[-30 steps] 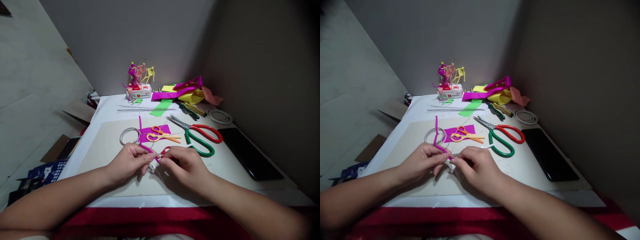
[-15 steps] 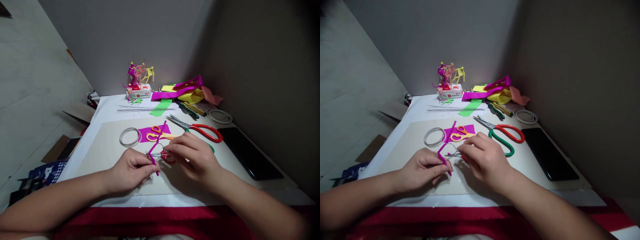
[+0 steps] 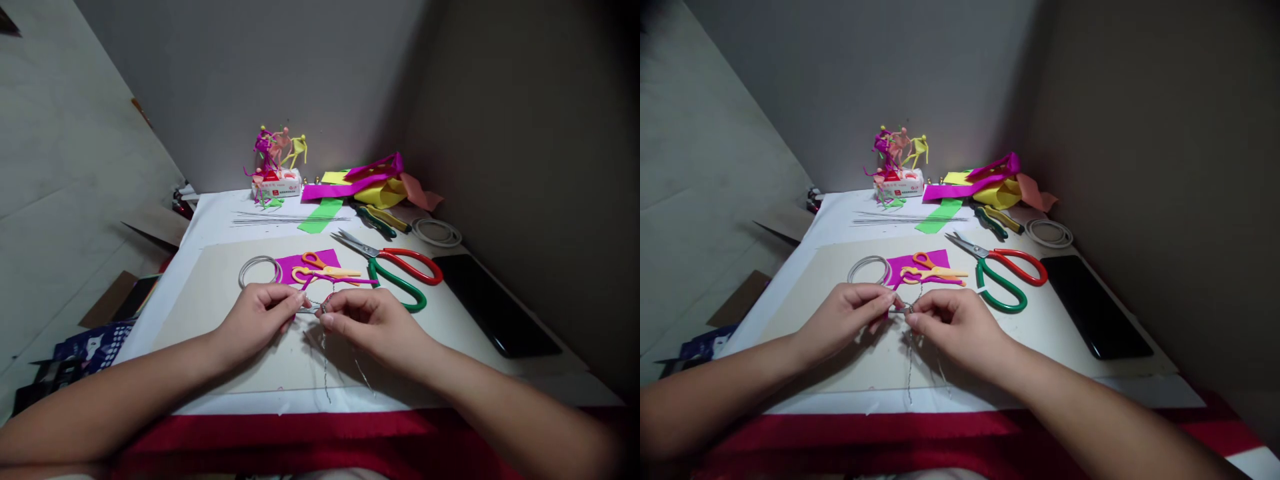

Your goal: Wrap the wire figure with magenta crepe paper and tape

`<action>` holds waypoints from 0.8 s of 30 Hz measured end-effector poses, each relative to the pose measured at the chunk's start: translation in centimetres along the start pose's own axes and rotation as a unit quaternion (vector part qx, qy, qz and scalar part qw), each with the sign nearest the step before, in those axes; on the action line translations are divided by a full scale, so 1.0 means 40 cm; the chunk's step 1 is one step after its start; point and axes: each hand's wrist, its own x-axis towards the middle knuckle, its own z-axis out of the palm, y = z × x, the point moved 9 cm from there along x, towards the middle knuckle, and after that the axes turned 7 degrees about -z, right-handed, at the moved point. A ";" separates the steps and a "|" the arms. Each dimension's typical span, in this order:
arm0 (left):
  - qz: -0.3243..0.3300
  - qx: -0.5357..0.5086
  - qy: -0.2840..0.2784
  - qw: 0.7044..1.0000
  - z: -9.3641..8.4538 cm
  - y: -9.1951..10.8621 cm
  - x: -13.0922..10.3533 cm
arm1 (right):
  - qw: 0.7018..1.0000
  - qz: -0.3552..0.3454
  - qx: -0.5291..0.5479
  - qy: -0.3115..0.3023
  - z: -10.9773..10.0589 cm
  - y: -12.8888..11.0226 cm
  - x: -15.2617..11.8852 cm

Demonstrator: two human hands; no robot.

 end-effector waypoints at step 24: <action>-0.040 -0.061 -0.023 0.997 0.032 -0.042 0.005 | 0.915 -0.251 -0.307 0.069 -0.025 -0.061 -0.007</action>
